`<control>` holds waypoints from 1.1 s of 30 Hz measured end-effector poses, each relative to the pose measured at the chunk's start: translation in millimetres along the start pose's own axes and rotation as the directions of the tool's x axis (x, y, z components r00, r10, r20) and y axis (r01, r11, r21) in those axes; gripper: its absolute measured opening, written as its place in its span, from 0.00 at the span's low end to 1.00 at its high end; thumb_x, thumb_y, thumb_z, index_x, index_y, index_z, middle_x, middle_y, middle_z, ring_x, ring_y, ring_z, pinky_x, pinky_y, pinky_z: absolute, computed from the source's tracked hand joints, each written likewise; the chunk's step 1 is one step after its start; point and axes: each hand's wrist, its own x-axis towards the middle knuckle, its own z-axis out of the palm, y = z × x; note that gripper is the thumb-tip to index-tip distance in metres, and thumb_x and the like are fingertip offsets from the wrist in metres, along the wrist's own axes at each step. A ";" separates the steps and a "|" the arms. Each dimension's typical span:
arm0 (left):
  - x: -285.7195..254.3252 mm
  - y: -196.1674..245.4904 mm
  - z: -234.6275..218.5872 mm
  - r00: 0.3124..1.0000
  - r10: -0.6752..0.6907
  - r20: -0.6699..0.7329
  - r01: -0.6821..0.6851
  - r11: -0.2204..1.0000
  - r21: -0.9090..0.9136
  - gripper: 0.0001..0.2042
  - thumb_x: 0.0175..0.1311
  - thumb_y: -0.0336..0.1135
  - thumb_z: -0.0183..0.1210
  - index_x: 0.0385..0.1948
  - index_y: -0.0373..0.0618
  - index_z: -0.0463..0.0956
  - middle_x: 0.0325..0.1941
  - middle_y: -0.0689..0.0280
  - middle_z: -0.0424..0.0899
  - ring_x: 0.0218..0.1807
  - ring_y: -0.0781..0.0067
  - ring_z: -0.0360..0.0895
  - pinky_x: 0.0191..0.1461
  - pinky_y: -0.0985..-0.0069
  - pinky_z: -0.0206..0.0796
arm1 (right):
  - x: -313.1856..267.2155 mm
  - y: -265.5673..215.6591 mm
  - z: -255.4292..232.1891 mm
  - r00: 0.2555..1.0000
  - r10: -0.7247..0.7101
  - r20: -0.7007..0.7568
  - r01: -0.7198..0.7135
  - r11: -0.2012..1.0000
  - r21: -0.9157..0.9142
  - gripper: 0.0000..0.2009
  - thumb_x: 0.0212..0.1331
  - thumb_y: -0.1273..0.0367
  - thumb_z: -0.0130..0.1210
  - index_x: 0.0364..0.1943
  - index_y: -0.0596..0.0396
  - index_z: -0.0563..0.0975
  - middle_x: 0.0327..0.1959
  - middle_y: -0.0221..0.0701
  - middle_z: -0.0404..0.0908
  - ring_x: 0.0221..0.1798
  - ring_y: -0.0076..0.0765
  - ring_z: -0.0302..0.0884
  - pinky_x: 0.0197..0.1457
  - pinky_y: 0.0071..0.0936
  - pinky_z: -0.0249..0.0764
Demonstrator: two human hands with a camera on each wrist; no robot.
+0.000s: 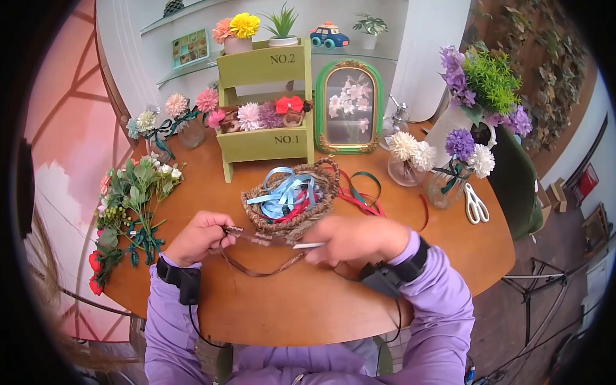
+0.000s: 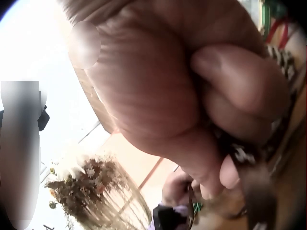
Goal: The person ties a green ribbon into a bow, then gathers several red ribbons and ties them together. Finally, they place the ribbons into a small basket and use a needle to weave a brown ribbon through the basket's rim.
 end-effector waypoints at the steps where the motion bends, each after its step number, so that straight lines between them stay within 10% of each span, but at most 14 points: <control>1: 0.3 -0.1 0.7 1.000 0.002 0.005 -0.002 1.000 -0.005 0.11 0.55 0.22 0.44 0.31 0.39 0.78 0.23 0.74 0.75 0.18 0.89 0.58 0.21 0.87 0.46 | -7.5 10.9 -9.1 1.000 0.005 -0.010 -0.005 1.000 -0.016 0.11 0.66 0.65 0.52 0.34 0.60 0.79 0.20 0.27 0.74 0.27 0.25 0.71 0.33 0.29 0.69; 13: 11.4 -11.1 16.0 0.988 -0.118 0.098 0.115 0.993 0.033 0.10 0.58 0.23 0.44 0.34 0.36 0.76 0.27 0.71 0.75 0.19 0.88 0.60 0.23 0.87 0.50 | -59.3 84.9 -64.7 0.835 0.360 -0.417 -0.403 0.915 -0.017 0.09 0.59 0.67 0.59 0.34 0.60 0.83 0.18 0.30 0.78 0.26 0.28 0.76 0.33 0.30 0.70; 14: 11.1 -11.0 15.8 0.988 -0.123 0.088 0.121 0.992 0.035 0.10 0.58 0.23 0.44 0.34 0.36 0.76 0.27 0.71 0.75 0.19 0.88 0.60 0.23 0.87 0.50 | -59.3 86.7 -62.5 0.774 0.335 -0.537 -0.527 0.811 -0.254 0.13 0.52 0.66 0.63 0.36 0.63 0.81 0.21 0.40 0.78 0.28 0.39 0.77 0.36 0.34 0.71; 19: 8.1 -6.2 17.9 0.995 -0.017 0.101 0.025 0.997 -0.070 0.08 0.65 0.22 0.48 0.39 0.31 0.76 0.31 0.65 0.78 0.21 0.85 0.63 0.27 0.84 0.56 | -66.9 16.7 -45.1 0.561 0.074 -0.825 -0.442 0.869 -0.223 0.14 0.46 0.68 0.67 0.36 0.62 0.82 0.25 0.46 0.79 0.29 0.45 0.79 0.35 0.37 0.72; 21: 7.2 -7.5 20.2 0.992 0.043 0.122 -0.033 0.996 -0.084 0.08 0.66 0.24 0.51 0.41 0.31 0.76 0.33 0.64 0.80 0.24 0.83 0.68 0.30 0.83 0.62 | -53.2 4.8 -30.4 0.565 0.020 -0.825 -0.237 0.962 -0.138 0.12 0.51 0.70 0.67 0.37 0.63 0.81 0.27 0.37 0.83 0.31 0.30 0.78 0.37 0.29 0.73; 23: 7.3 -5.1 26.0 0.982 0.126 0.141 -0.120 0.991 -0.052 0.08 0.66 0.26 0.53 0.42 0.31 0.76 0.36 0.62 0.81 0.27 0.80 0.73 0.34 0.82 0.67 | -39.6 1.8 -10.6 0.765 -0.025 -0.643 0.045 0.999 0.015 0.10 0.55 0.69 0.66 0.36 0.63 0.82 0.30 0.34 0.85 0.33 0.26 0.78 0.39 0.27 0.74; 25: 4.4 -0.4 30.8 0.976 0.152 0.153 -0.142 0.987 -0.074 0.08 0.66 0.26 0.54 0.42 0.31 0.76 0.36 0.61 0.82 0.28 0.79 0.74 0.35 0.81 0.68 | -18.0 -0.9 14.1 0.800 -0.205 -0.564 0.204 0.977 -0.066 0.12 0.55 0.68 0.67 0.39 0.61 0.82 0.30 0.32 0.85 0.34 0.26 0.80 0.41 0.26 0.75; 29: 0.4 -0.7 28.0 0.975 0.163 0.152 -0.148 0.983 -0.104 0.08 0.67 0.27 0.55 0.42 0.32 0.76 0.35 0.61 0.82 0.25 0.83 0.72 0.29 0.85 0.64 | 8.3 1.9 41.1 0.863 -0.312 -0.398 0.185 0.927 -0.326 0.14 0.53 0.68 0.66 0.43 0.57 0.80 0.31 0.44 0.83 0.36 0.49 0.82 0.39 0.37 0.76; 33: 1.3 0.3 24.1 0.989 0.072 0.128 -0.053 0.988 -0.147 0.08 0.67 0.29 0.56 0.41 0.32 0.76 0.32 0.63 0.80 0.19 0.88 0.64 0.21 0.89 0.53 | 21.6 18.8 55.7 0.891 -0.317 -0.324 0.200 0.916 -0.347 0.12 0.52 0.70 0.64 0.40 0.58 0.78 0.29 0.44 0.82 0.36 0.51 0.81 0.38 0.41 0.76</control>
